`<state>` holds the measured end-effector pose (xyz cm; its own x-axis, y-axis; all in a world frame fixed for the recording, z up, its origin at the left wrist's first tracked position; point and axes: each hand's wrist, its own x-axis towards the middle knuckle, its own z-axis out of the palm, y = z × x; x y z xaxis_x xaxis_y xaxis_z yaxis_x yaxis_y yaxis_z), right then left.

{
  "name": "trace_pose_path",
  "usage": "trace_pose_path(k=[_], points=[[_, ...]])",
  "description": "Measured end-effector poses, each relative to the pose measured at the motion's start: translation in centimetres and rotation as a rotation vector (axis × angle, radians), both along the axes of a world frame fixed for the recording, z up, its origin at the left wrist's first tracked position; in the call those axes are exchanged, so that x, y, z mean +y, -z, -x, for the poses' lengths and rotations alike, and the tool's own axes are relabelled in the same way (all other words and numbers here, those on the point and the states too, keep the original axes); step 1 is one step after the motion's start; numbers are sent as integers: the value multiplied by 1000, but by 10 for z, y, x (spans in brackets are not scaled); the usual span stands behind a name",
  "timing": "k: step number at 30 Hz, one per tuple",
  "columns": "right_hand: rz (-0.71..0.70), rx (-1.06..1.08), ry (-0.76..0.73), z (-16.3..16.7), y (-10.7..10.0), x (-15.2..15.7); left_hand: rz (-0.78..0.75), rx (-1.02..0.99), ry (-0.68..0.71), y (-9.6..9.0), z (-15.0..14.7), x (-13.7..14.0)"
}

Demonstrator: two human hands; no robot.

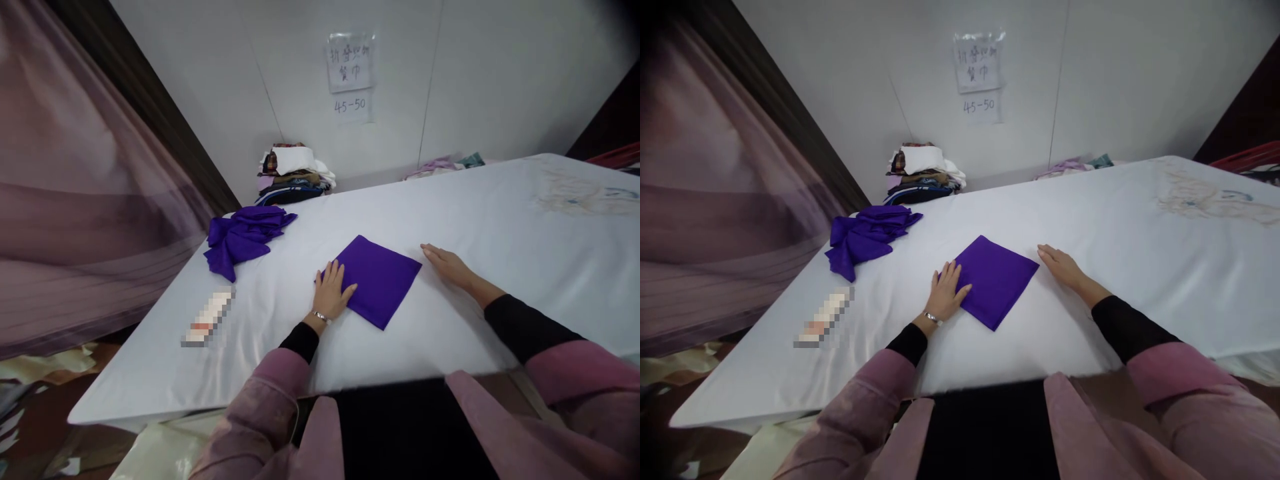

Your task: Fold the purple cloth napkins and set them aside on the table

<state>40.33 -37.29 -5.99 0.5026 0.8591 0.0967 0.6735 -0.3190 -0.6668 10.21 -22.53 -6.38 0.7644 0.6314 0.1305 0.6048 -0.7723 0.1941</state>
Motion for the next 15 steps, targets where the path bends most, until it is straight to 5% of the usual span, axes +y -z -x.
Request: trace_pose_path(k=[6, 15], points=[[-59, 80, 45, -6, 21, -17, 55, 24, 361, -9, 8, -55], [-9, -101, -12, 4, 24, -11, 84, 93, 426, 0, 7, -68]])
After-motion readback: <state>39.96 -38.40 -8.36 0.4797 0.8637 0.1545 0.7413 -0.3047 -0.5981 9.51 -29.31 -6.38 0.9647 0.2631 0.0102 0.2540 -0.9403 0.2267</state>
